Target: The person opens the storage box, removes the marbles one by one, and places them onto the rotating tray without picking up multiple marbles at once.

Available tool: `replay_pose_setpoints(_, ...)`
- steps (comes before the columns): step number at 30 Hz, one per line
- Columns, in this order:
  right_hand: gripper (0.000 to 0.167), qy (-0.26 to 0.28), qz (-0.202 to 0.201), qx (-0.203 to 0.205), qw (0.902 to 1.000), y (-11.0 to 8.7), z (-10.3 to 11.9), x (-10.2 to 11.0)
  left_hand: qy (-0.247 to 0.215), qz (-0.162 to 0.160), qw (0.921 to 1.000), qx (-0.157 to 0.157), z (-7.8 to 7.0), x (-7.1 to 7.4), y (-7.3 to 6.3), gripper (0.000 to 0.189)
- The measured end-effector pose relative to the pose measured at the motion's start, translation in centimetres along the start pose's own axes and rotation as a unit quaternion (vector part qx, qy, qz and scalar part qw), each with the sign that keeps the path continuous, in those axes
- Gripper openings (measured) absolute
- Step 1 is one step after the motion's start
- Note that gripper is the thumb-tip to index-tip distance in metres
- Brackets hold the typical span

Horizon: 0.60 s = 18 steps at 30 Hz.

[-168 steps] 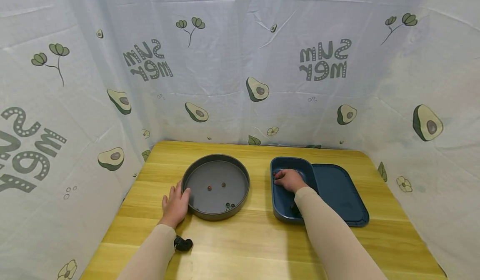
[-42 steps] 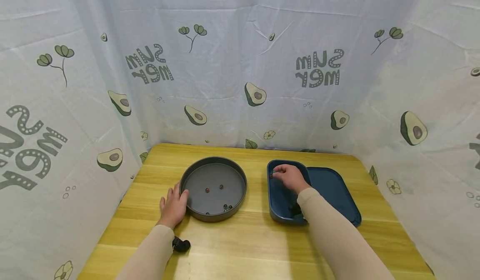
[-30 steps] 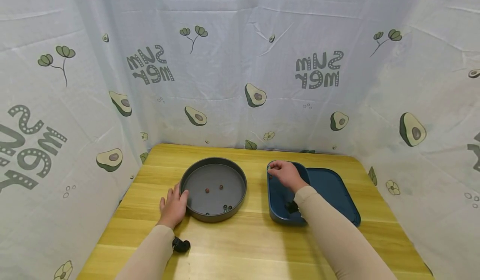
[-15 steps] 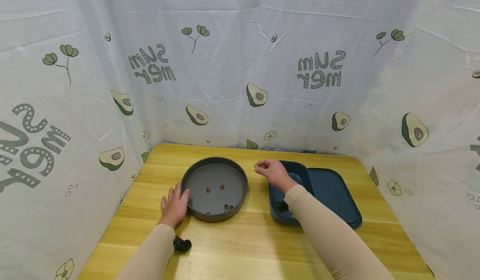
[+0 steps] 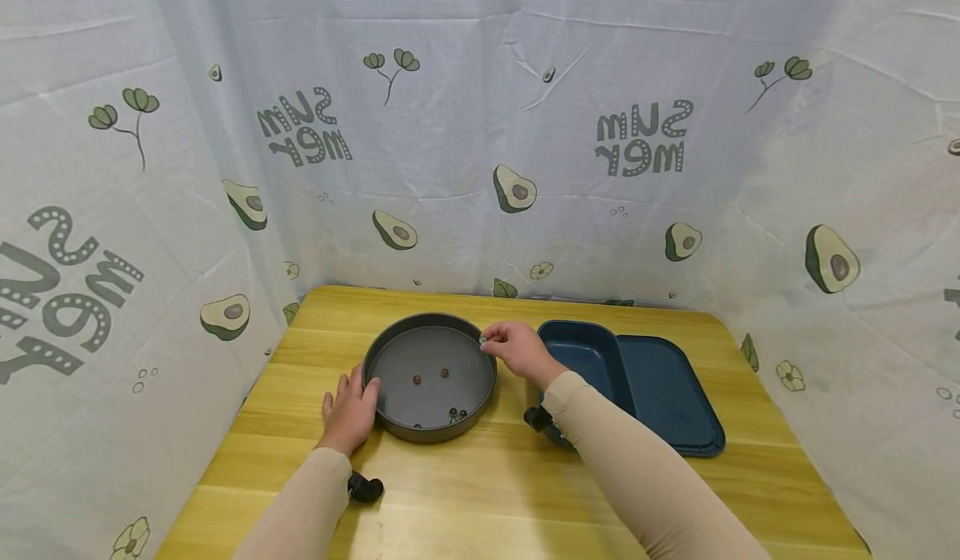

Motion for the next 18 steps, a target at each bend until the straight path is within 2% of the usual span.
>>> replay_pose_setpoints(8, 0.019, 0.022, 0.016, 0.004, 0.9996, 0.1, 0.4, -2.1, 0.004, -0.002, 1.0000, 0.002, 0.0, -0.1, 0.2, 0.072)
replay_pose_setpoints(18, 0.018, 0.032, 0.038, 0.012, 0.9987, -0.2, 0.6, -3.8, 0.005, -0.001, 1.0000, 0.002, 0.1, -0.1, 0.2, 0.073)
Point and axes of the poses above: each hand's wrist, its own y-axis towards the middle knuckle, its own x-axis out of the back of the hand, z = x × y, the point moved 1 cm from there along y, towards the middle knuckle, and after that the axes turned 9 degrees about y, right-handed, at the moved point
